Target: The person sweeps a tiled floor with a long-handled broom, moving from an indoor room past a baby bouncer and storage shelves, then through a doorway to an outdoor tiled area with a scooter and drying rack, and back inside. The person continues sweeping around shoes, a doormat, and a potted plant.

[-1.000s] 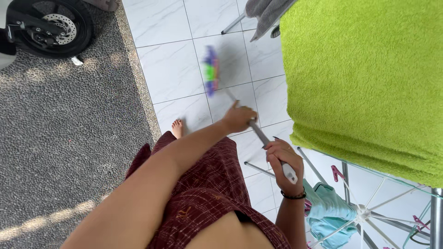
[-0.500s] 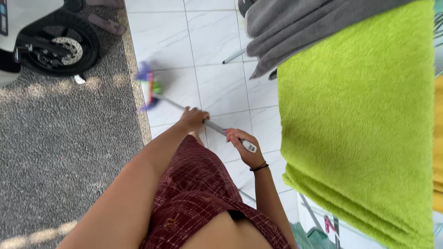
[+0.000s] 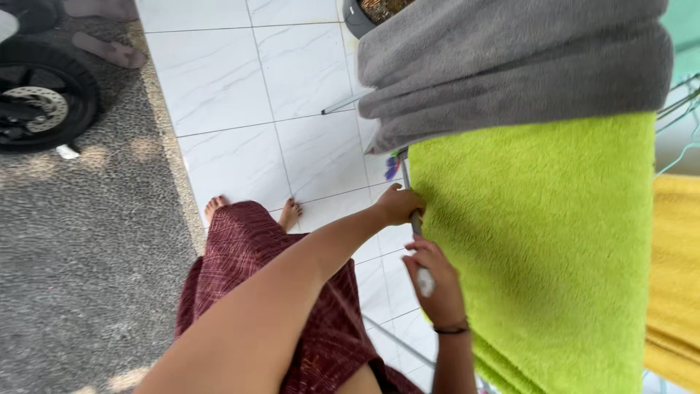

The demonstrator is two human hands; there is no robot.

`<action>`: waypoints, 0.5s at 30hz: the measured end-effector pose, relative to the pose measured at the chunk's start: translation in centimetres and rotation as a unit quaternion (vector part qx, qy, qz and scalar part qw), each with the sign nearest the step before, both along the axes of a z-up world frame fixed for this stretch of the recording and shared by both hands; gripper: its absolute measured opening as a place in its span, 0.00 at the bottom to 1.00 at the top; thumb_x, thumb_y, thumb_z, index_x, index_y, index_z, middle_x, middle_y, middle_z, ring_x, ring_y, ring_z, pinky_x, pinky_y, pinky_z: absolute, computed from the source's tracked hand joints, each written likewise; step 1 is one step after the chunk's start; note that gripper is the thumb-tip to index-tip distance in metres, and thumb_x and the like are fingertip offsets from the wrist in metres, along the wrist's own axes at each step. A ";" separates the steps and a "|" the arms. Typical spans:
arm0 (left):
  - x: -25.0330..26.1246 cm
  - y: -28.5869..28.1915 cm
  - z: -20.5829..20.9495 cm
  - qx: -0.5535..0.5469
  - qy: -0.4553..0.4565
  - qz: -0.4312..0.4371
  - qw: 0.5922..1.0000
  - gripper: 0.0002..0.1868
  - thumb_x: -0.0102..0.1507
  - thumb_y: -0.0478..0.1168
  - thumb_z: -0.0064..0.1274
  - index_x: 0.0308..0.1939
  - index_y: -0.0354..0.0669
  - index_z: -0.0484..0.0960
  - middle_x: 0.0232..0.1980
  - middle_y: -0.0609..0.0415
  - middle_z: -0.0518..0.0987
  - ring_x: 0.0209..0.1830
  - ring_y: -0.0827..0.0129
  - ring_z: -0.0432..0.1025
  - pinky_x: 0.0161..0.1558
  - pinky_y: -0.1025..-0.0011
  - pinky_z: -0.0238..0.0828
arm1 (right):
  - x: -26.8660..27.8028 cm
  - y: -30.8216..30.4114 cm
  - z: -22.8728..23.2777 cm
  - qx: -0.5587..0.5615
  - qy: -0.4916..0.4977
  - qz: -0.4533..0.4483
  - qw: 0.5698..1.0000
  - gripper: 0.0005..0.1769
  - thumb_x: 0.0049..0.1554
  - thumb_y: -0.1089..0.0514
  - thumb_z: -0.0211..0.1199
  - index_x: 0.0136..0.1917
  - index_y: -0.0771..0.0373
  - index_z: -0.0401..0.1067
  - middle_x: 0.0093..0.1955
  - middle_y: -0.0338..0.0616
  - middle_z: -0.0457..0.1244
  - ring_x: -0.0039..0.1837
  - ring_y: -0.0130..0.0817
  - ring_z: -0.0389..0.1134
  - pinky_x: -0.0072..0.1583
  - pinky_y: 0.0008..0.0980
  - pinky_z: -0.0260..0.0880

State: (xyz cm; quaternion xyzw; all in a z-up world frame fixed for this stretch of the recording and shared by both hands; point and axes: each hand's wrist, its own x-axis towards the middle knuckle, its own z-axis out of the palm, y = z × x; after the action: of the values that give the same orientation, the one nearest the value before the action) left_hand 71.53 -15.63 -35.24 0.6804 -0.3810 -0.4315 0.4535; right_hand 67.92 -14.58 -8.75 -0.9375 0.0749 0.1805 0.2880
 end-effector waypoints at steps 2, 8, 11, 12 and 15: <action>0.8 -1.2 -3.1 0.030 0.001 -0.005 1.000 0.10 0.63 0.45 0.56 0.48 0.67 0.80 0.52 0.69 0.82 0.64 0.73 0.71 0.72 0.43 0.53 | 0.5 -0.4 -5.2 -0.058 0.051 -0.023 0.997 0.09 0.55 0.61 0.70 0.47 0.64 0.72 0.60 0.49 0.64 0.58 0.47 0.72 0.53 0.38 0.75; -0.8 0.6 -9.9 0.010 -0.103 0.066 0.992 0.15 0.61 0.43 0.57 0.51 0.67 0.78 0.67 0.52 0.68 0.72 0.58 0.62 0.68 0.45 0.53 | 1.4 -3.0 -14.1 0.000 0.141 0.063 0.988 0.09 0.55 0.59 0.69 0.44 0.65 0.71 0.62 0.46 0.65 0.59 0.53 0.68 0.53 0.41 0.72; -2.7 4.0 -8.4 -0.026 -0.111 0.112 0.987 0.12 0.68 0.47 0.54 0.55 0.57 0.77 0.69 0.48 0.69 0.72 0.56 0.63 0.73 0.49 0.54 | 1.3 -2.1 -11.4 0.006 0.195 0.096 0.976 0.10 0.57 0.57 0.69 0.43 0.64 0.70 0.56 0.42 0.67 0.68 0.54 0.67 0.59 0.39 0.73; -4.1 5.4 -6.5 -0.041 -0.104 0.122 0.986 0.11 0.67 0.47 0.54 0.53 0.57 0.78 0.68 0.49 0.70 0.71 0.58 0.64 0.73 0.48 0.52 | 0.7 -1.7 -9.2 0.003 0.272 0.072 0.960 0.10 0.58 0.56 0.68 0.45 0.63 0.70 0.56 0.43 0.67 0.63 0.51 0.69 0.58 0.38 0.73; -4.3 11.4 -3.0 -0.079 -0.138 0.141 0.977 0.09 0.66 0.48 0.53 0.48 0.56 0.79 0.61 0.55 0.74 0.71 0.65 0.66 0.75 0.46 0.49 | 1.3 -0.6 -5.6 0.077 0.262 0.118 0.955 0.10 0.57 0.57 0.68 0.41 0.62 0.70 0.56 0.42 0.69 0.69 0.48 0.66 0.62 0.38 0.70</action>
State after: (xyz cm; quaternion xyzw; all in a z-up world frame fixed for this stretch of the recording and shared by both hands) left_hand 67.24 -4.27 -38.21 0.7426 -0.3731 -0.2335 0.5048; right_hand 69.23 -15.18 -14.39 -0.8343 0.0221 0.4578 0.3064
